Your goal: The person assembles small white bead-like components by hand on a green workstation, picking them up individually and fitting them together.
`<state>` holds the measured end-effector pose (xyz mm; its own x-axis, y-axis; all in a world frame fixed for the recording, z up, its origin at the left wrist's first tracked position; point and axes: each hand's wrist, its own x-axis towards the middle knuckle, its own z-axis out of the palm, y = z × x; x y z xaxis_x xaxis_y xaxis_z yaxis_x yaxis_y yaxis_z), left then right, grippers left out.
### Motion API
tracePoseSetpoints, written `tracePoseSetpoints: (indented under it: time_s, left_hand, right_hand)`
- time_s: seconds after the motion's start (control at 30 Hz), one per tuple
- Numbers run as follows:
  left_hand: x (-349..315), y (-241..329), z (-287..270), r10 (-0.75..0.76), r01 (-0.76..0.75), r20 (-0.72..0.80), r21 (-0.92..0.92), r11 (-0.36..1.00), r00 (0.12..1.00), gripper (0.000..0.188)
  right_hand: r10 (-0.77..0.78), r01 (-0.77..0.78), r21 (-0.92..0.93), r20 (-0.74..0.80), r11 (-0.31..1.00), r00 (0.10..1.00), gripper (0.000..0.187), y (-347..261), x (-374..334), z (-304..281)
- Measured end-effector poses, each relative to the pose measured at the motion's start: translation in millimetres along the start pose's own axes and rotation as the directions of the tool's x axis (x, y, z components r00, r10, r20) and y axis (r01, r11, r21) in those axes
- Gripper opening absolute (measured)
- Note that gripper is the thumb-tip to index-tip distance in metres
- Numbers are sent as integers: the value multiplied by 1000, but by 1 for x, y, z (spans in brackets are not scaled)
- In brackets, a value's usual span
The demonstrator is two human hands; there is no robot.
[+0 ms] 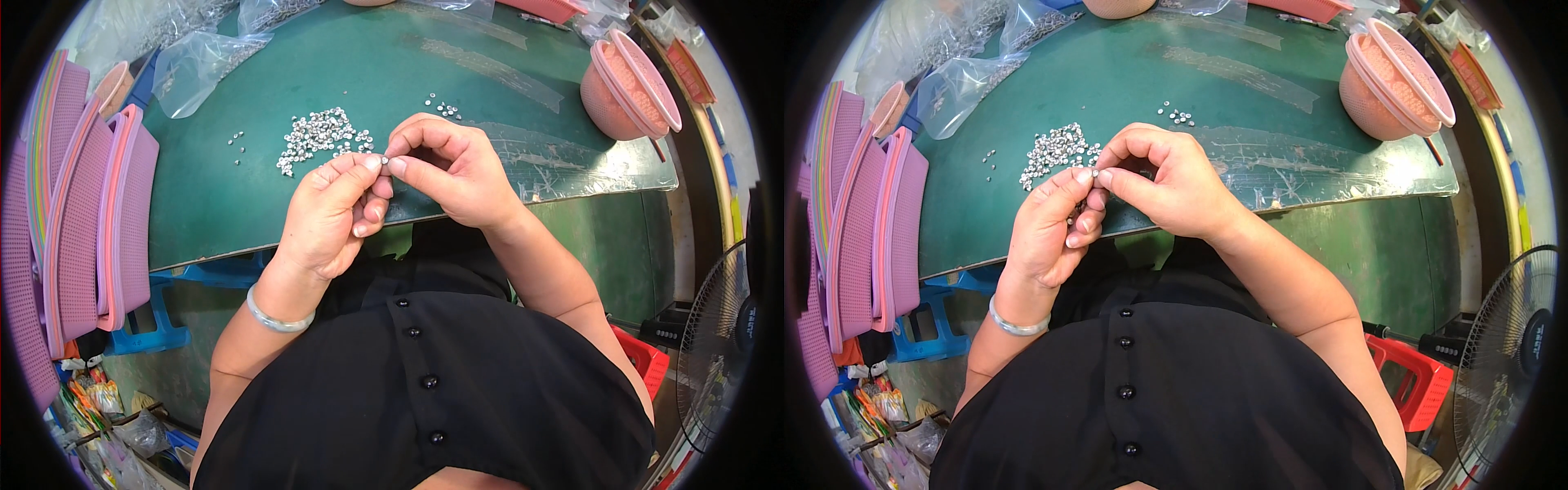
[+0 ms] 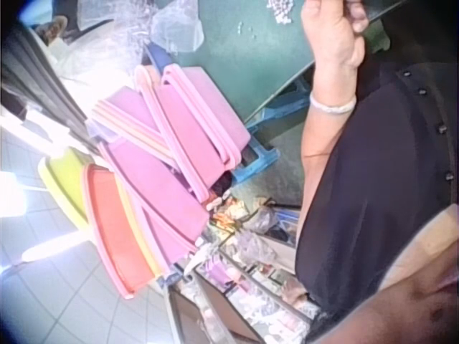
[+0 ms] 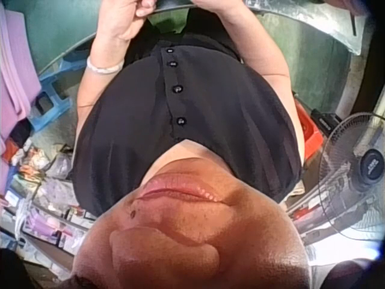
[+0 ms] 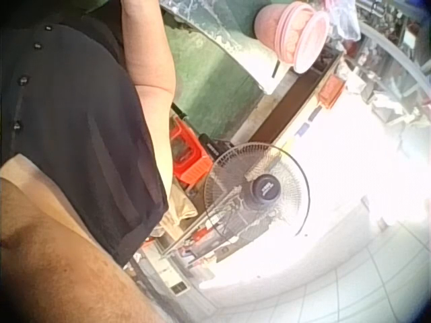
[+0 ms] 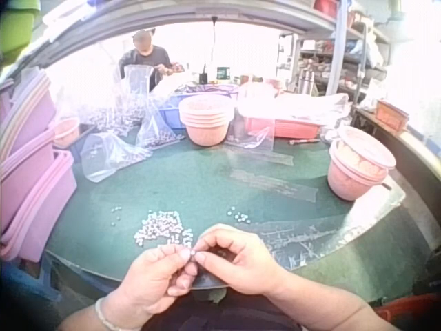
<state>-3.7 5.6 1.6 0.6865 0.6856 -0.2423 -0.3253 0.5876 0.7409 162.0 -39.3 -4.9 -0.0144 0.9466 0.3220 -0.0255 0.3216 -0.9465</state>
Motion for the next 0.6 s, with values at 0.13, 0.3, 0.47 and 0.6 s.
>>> tracePoseSetpoints:
  time_s: [0.13,0.3,0.47,0.6]
  left_hand:
    - [0,1,1,-10,10,-13,3,1000,1000,14]
    - [0,3,1,-27,27,-5,-16,999,1000,14]
    - [0,4,-1,-52,52,8,-28,998,999,15]
    - [0,5,0,-65,65,4,-13,998,998,14]
  right_hand:
    - [-1,1,3,-1,1000,1000,6,-1,0,0]
    - [-3,3,7,4,1000,1000,6,0,0,0]
    - [-13,12,33,5,999,1000,7,-1,0,1]
    - [-24,24,26,8,999,1000,6,-1,1,2]
